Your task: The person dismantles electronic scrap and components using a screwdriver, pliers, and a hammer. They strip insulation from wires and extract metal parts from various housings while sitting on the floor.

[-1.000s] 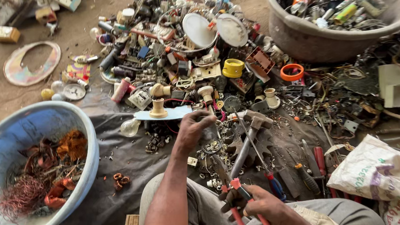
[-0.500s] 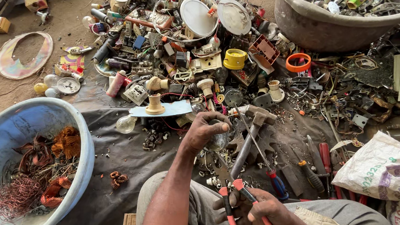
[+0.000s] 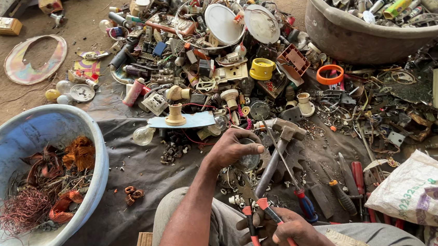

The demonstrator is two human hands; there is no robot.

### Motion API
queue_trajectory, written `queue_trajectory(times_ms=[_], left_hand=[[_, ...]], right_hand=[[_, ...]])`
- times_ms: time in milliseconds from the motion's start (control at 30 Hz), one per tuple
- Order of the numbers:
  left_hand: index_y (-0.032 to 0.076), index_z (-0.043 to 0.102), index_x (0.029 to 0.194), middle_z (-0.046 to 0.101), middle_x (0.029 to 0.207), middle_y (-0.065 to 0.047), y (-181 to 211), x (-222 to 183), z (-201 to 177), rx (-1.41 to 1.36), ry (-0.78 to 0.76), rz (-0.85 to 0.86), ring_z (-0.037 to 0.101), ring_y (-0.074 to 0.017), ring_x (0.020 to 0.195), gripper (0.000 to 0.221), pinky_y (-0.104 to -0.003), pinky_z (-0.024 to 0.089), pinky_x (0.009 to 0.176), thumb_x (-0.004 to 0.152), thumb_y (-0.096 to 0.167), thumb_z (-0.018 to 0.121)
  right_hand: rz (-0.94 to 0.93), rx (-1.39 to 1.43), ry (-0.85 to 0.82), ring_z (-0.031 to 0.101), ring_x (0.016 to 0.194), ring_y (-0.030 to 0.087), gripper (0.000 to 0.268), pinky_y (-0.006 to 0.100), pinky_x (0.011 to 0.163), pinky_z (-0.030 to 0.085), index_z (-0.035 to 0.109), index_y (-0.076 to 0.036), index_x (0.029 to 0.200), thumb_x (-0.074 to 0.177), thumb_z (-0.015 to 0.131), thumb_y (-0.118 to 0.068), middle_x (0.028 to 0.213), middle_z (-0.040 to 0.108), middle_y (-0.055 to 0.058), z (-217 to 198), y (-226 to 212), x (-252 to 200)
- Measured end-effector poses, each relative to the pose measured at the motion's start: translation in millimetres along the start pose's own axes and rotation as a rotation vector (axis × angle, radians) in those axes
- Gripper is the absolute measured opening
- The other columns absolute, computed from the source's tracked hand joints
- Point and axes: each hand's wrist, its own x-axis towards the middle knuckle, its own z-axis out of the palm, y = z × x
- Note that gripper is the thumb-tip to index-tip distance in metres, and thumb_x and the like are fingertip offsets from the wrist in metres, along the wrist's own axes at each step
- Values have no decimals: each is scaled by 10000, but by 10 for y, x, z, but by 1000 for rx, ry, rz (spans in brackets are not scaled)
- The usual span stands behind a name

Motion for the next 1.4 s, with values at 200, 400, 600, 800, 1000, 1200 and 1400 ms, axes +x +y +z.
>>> queue_trajectory(times_ms=[200, 400, 600, 800, 1000, 1200, 1400], left_hand=[[65, 792, 953, 737, 822, -30, 67, -15, 15, -12, 87, -71, 691, -139, 779, 443, -342, 580, 683, 747, 454, 844], [17, 779, 988, 736, 915, -56, -102, 24, 43, -264, 41, 202, 668, -140, 871, 397, -311, 548, 832, 834, 378, 844], [16, 779, 1003, 740, 942, -57, -217, -7, 62, -418, 54, 284, 673, -144, 906, 420, -287, 535, 875, 817, 386, 844], [1, 782, 982, 729, 887, -51, -190, 36, 86, -297, 38, 252, 654, -141, 839, 429, -292, 535, 785, 811, 386, 862], [27, 801, 979, 756, 868, -63, -2, 3, 167, -51, 13, 132, 677, -135, 812, 483, -293, 552, 754, 754, 448, 877], [52, 793, 1041, 757, 910, -90, 90, 97, 238, 164, 261, -391, 743, -212, 815, 570, -394, 645, 730, 723, 525, 817], [-15, 749, 1174, 756, 1098, -218, -180, 144, 152, 517, 221, -462, 717, -232, 973, 687, -401, 553, 902, 810, 564, 809]], right_hand=[[-18, 124, 39, 648, 1111, 429, 841, 567, 949, 568, 525, 59, 1402, 578, 620, -78, 1276, 579, 340, 17, 28, 19], [-41, 251, -32, 708, 1015, 467, 591, 598, 925, 587, 579, 14, 1102, 521, 642, -73, 1227, 581, 372, -16, 55, 9], [-75, 387, -41, 719, 927, 451, 584, 560, 872, 595, 550, 15, 1078, 509, 626, -91, 1080, 581, 365, -10, 218, 0], [-129, 438, -24, 652, 805, 368, 403, 475, 752, 554, 486, -34, 930, 553, 620, -83, 986, 563, 294, 53, 298, -16], [-27, 404, -62, 631, 836, 305, 383, 433, 816, 536, 483, -78, 907, 549, 607, -131, 958, 582, 232, -106, 390, 116], [-60, -531, 205, 546, 869, 245, 426, 325, 758, 450, 642, 17, 1115, 704, 604, -89, 953, 538, 167, -615, 316, 137], [-148, -1779, 636, 591, 1003, 334, 581, 424, 847, 499, 621, -193, 1297, 720, 642, -136, 1066, 536, 175, -391, 346, 229]])
